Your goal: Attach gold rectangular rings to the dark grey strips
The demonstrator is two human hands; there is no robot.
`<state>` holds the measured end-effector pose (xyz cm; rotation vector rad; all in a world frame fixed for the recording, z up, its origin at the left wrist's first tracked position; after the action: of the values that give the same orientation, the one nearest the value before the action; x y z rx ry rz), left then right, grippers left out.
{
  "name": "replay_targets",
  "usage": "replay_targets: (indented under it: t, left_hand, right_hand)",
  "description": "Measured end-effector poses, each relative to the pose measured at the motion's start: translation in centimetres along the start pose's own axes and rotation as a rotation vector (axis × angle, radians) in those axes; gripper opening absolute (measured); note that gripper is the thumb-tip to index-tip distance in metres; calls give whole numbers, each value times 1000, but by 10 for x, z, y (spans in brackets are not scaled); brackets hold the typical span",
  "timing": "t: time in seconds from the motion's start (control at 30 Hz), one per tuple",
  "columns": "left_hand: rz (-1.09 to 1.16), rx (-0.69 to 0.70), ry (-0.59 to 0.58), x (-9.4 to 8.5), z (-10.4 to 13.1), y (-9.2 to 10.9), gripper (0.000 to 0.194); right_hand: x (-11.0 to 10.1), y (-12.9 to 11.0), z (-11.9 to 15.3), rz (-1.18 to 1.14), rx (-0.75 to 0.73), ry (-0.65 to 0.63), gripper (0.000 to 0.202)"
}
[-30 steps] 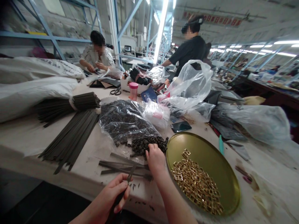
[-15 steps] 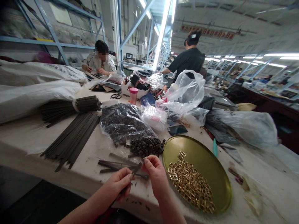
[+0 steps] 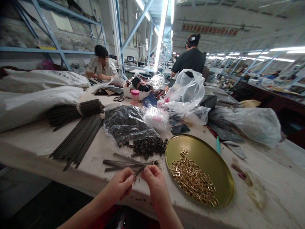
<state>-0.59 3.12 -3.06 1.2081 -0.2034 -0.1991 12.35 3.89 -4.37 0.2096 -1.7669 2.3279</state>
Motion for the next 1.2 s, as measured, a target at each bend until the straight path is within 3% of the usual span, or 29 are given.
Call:
replay_targets:
  t: [0.17, 0.3, 0.4, 0.53, 0.67, 0.77, 0.87, 0.93, 1.03, 1.2]
  left_hand:
    - [-171, 93, -67, 0, 3, 13, 18]
    - [-132, 25, -144, 3, 4, 15, 16]
    - [-61, -17, -199, 5, 5, 9, 28]
    - [0, -1, -151, 0, -3, -1, 51]
    - [-52, 69, -147, -3, -15, -3, 41]
    - [-138, 46, -151, -6, -20, -2, 37]
    - [-113, -77, -163, -5, -22, -7, 46]
    - [-57, -144, -194, 1, -23, -10, 53]
    - [1, -168, -218, 9, -25, -13, 56]
    - [36, -169, -249, 13, -23, -20, 55]
  right_hand:
    - [-6, -1, 6, 206, -70, 40, 24]
    - [3, 3, 8, 183, -21, -95, 22]
    - [2, 6, 6, 147, -10, -79, 20]
    - [17, 16, 7, 115, -10, -144, 25]
    - [25, 23, 10, 215, -78, -212, 29]
    - [0, 10, 5, 571, -153, -213, 22]
    - [-59, -24, -19, 1073, -261, 82, 16]
    - [-95, -41, -41, 1478, -256, 256, 15]
    - [-127, -48, -73, 1581, -199, 300, 6]
    - [-137, -43, -92, 1540, -186, 280, 6]
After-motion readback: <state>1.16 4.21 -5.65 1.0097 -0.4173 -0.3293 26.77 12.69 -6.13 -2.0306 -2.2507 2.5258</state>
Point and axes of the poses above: each hand's wrist, its own z-axis away from the middle knuckle, its own x-axis out of the palm, y = z × x, the point moved 6 cm from there along -z, towards the middle knuckle, and after that the axes turned 11 degrees about z, right-handed, at the moved point
